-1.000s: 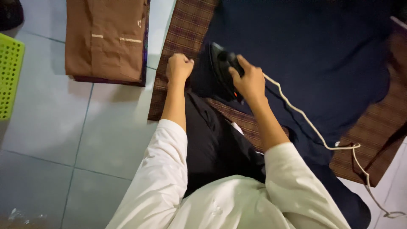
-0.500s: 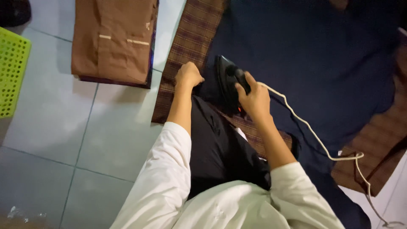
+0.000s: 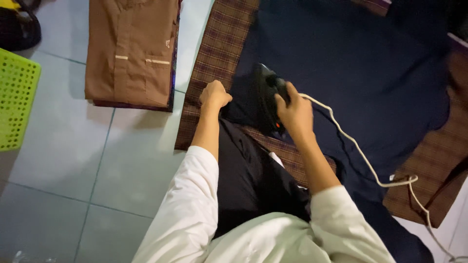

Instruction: Ironing and folding a dark blue shirt on the floor.

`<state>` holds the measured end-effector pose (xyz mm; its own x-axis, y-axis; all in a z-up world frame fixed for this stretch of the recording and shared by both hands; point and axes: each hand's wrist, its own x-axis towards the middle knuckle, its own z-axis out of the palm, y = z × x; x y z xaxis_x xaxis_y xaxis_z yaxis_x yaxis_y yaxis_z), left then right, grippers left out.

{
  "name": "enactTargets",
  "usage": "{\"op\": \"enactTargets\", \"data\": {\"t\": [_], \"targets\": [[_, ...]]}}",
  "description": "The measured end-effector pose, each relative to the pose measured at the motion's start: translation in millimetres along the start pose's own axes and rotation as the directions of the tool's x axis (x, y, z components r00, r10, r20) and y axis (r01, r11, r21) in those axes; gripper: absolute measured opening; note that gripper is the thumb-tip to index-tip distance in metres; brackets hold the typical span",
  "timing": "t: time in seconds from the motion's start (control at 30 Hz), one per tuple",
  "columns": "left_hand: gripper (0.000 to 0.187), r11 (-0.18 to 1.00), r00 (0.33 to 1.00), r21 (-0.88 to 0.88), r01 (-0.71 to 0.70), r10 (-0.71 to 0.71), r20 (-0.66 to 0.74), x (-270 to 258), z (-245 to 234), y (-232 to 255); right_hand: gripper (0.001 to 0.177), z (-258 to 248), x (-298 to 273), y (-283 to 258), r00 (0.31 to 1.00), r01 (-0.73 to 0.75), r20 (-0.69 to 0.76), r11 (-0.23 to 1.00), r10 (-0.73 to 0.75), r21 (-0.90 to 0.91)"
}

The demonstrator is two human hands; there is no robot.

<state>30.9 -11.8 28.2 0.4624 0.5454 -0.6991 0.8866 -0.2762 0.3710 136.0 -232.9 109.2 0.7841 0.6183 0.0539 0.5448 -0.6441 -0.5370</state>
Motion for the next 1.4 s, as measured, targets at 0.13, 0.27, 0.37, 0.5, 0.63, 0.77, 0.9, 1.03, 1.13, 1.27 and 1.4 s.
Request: {"op": "enactTargets", "data": {"t": [0.13, 0.27, 0.37, 0.5, 0.63, 0.77, 0.9, 1.03, 1.13, 1.27, 1.4], "targets": [[0.029, 0.999, 0.997, 0.006, -0.036, 0.037, -0.061, -2.0, 1.9, -1.3, 0.048, -12.6, -0.4, 1.1, 0.991, -0.128, 0.041, 0.991, 0.130, -0.036], [0.022, 1.000, 1.000, 0.029, -0.012, 0.013, -0.018, 12.7, 8.9, -4.8, 0.047, 3.0, 31.8, -10.7, 0.998, -0.068, -0.004, 0.998, 0.068, -0.013], [0.017, 0.998, 0.997, 0.037, -0.046, 0.048, -0.053, 14.6, 9.3, -5.0, 0.047, 12.9, 46.5, -18.5, 0.990, -0.140, 0.005, 0.990, 0.140, -0.033], [0.019, 1.000, 1.000, 0.011, 0.021, -0.021, 0.013, 9.8, 3.2, 0.1, 0.051, 6.3, 40.7, -9.7, 0.992, -0.128, 0.023, 0.992, 0.128, 0.002], [0.021, 0.999, 0.996, 0.008, 0.042, -0.043, 0.074, 11.3, 3.5, -3.0, 0.049, -33.7, 2.1, 10.5, 0.990, -0.133, 0.058, 0.991, 0.132, 0.019], [0.019, 1.000, 1.000, 0.018, -0.005, 0.005, 0.026, 14.9, 9.3, -7.4, 0.045, -72.2, -46.1, 48.8, 0.974, -0.227, -0.008, 0.973, 0.228, 0.030], [0.017, 0.999, 0.999, 0.038, 0.018, -0.020, 0.044, 11.4, 4.0, -1.3, 0.046, -93.0, -83.4, 100.2, 0.942, -0.296, -0.190, 0.952, 0.277, -0.080], [0.014, 0.999, 0.998, 0.043, 0.007, -0.009, 0.059, 21.2, 10.3, -5.4, 0.048, -105.0, -91.2, 122.6, 0.869, -0.449, -0.252, 0.893, 0.425, -0.041], [0.013, 0.999, 0.998, 0.030, 0.030, -0.032, 0.053, 23.1, 11.2, -7.9, 0.045, -96.3, -87.0, 142.7, 0.896, -0.341, -0.299, 0.940, 0.328, 0.007], [0.016, 1.000, 1.000, 0.009, -0.029, 0.029, 0.002, 25.3, 15.6, -9.1, 0.044, -92.0, -63.8, 101.6, 0.934, -0.310, -0.177, 0.950, 0.312, 0.039], [0.017, 0.999, 1.000, -0.043, -0.006, 0.006, 0.015, 15.8, 10.6, -5.0, 0.053, -90.0, -46.6, 74.9, 0.895, -0.441, -0.085, 0.897, 0.438, -0.019]]}}
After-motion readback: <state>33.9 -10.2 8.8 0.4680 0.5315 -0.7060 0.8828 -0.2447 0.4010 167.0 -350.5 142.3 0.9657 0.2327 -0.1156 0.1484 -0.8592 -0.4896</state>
